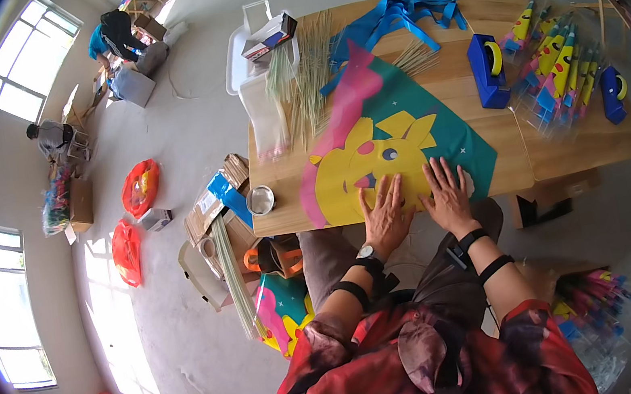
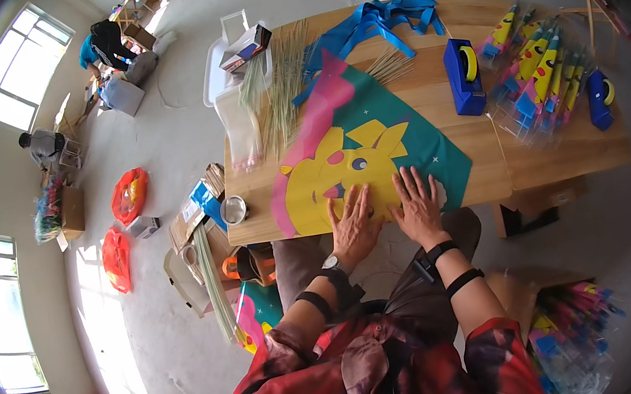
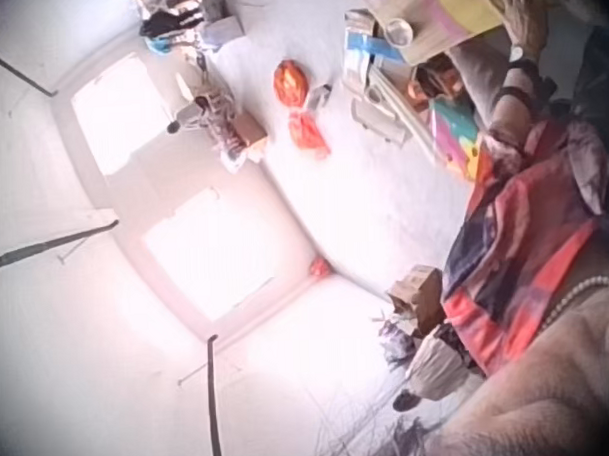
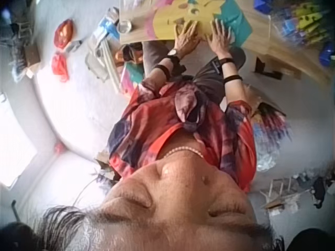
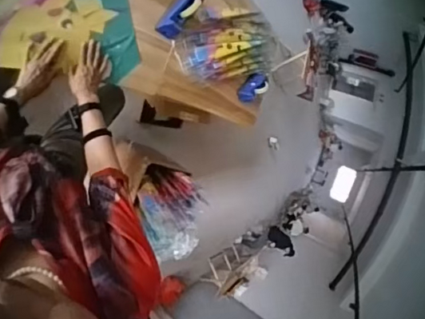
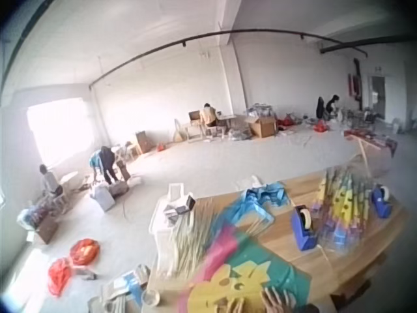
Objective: Assembling a Pikachu-themed kite by attaching support sticks and string.
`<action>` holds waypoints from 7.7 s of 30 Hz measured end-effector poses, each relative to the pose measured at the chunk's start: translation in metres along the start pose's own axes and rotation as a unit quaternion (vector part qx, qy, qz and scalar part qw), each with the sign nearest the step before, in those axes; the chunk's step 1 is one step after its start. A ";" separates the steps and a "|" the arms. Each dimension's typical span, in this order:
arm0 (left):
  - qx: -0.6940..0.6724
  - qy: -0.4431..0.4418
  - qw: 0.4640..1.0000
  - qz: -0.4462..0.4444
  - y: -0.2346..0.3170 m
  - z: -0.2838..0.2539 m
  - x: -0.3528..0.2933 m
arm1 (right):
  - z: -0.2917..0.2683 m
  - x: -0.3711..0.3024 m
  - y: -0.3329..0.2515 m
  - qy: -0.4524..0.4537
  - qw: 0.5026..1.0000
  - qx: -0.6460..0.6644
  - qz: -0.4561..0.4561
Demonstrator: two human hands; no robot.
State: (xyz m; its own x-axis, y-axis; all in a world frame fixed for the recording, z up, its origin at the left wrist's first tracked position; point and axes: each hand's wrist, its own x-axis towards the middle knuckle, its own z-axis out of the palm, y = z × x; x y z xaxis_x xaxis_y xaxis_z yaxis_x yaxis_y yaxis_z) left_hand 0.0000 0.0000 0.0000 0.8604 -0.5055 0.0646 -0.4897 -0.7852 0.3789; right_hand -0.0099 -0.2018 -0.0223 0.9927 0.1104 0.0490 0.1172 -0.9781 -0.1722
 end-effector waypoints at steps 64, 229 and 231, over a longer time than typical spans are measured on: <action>-0.070 0.218 0.965 -0.130 -0.126 -0.055 0.129 | -0.021 0.028 0.072 0.041 0.998 0.041 0.021; 0.127 0.208 0.970 0.002 -0.125 -0.002 0.429 | -0.028 0.042 0.063 0.046 0.996 0.068 0.034; 0.134 0.216 0.967 0.007 -0.127 -0.002 0.431 | -0.028 0.042 0.064 0.048 0.996 0.069 0.034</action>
State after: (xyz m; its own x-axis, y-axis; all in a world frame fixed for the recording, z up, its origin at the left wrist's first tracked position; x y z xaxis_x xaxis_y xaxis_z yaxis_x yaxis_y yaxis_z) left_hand 0.4338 -0.1173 -0.0185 0.8033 -0.3661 0.4699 -0.4718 -0.8726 0.1267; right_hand 0.0382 -0.2652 -0.0036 0.9918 0.0212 0.1261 0.0599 -0.9484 -0.3114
